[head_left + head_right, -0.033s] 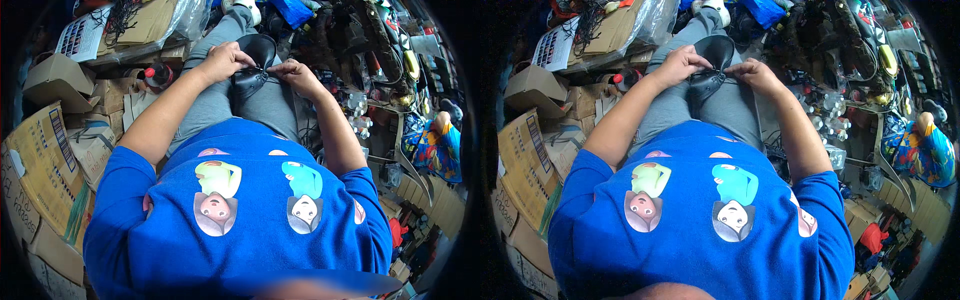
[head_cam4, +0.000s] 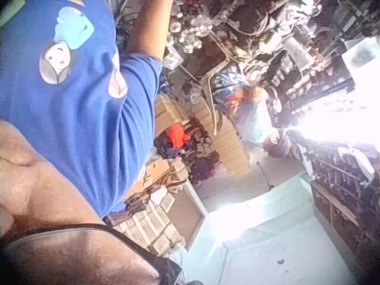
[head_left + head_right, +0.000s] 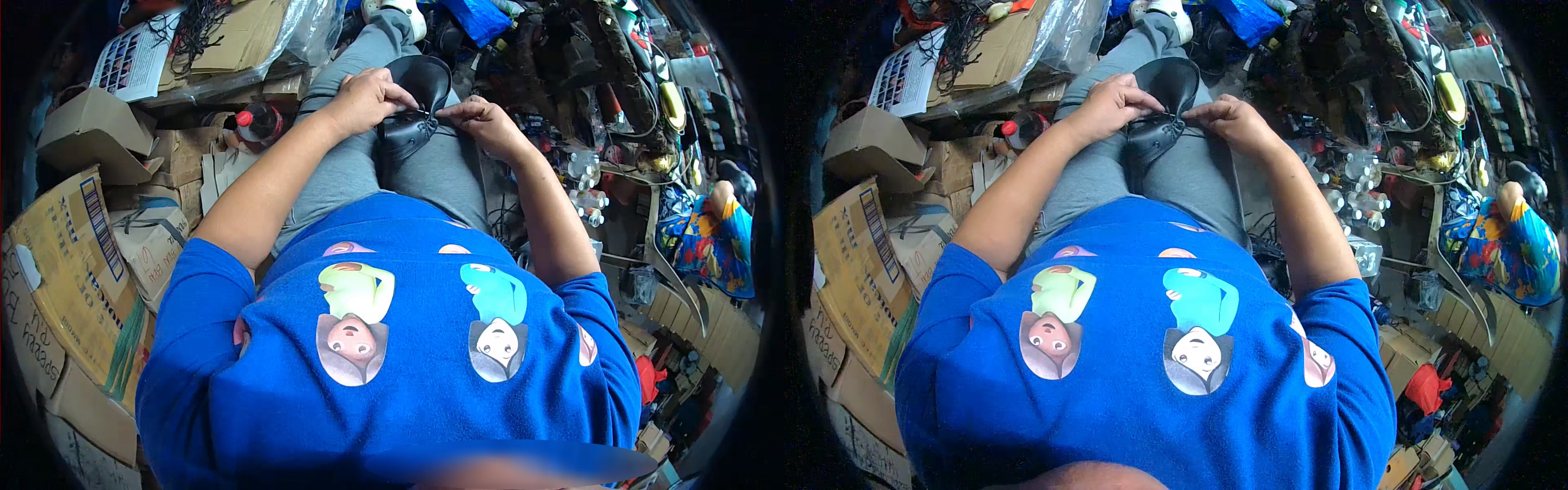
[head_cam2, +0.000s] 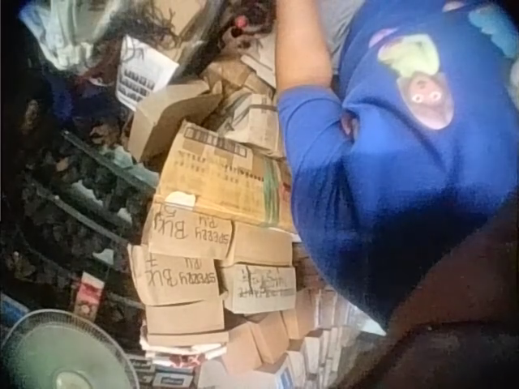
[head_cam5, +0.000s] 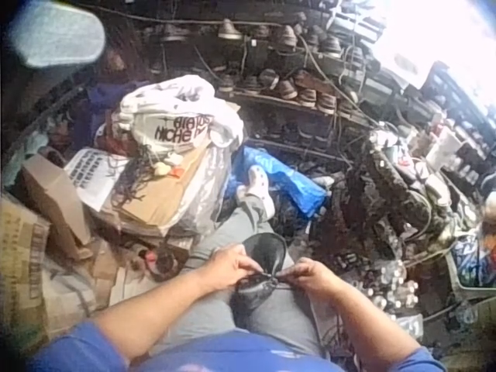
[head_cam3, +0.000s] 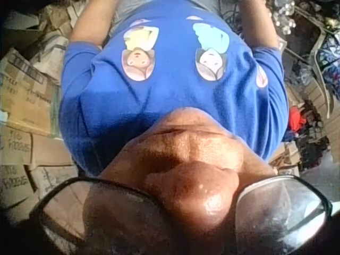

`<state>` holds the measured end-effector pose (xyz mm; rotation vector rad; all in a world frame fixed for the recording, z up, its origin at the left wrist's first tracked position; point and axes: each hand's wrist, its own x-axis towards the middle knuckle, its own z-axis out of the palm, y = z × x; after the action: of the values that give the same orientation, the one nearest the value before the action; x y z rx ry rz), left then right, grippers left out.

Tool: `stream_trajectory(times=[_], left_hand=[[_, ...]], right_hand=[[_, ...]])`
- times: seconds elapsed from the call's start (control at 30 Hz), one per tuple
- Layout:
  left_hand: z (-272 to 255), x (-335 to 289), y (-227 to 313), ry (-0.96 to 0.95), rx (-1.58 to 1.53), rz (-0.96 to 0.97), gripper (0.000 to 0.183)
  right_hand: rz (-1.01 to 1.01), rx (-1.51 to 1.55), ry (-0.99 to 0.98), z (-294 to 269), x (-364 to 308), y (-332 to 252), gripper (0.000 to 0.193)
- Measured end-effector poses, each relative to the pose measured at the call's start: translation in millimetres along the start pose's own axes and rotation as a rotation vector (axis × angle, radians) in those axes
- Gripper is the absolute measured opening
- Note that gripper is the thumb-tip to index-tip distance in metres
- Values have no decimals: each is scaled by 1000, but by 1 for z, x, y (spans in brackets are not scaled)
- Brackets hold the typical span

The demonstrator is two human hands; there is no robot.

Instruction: Lacing a black shoe held on the lap.

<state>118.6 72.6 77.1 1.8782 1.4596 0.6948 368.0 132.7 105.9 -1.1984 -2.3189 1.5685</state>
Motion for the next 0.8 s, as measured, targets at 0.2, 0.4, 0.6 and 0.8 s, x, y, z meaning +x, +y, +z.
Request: stream_trajectory(times=[0.2,0.4,0.6,0.8], left_hand=[[-1,10,-2,-79,41,10,19],[-5,27,7,-185,65,83,20],[-2,7,25,-82,264,161,21],[12,9,4,-123,-452,-162,22]], right_hand=[[-8,135,-17,1,4,5,39],[-124,-8,-4,0,11,15,33],[-25,39,24,6,-2,2,30],[112,408,72,20,-5,-3,28]])
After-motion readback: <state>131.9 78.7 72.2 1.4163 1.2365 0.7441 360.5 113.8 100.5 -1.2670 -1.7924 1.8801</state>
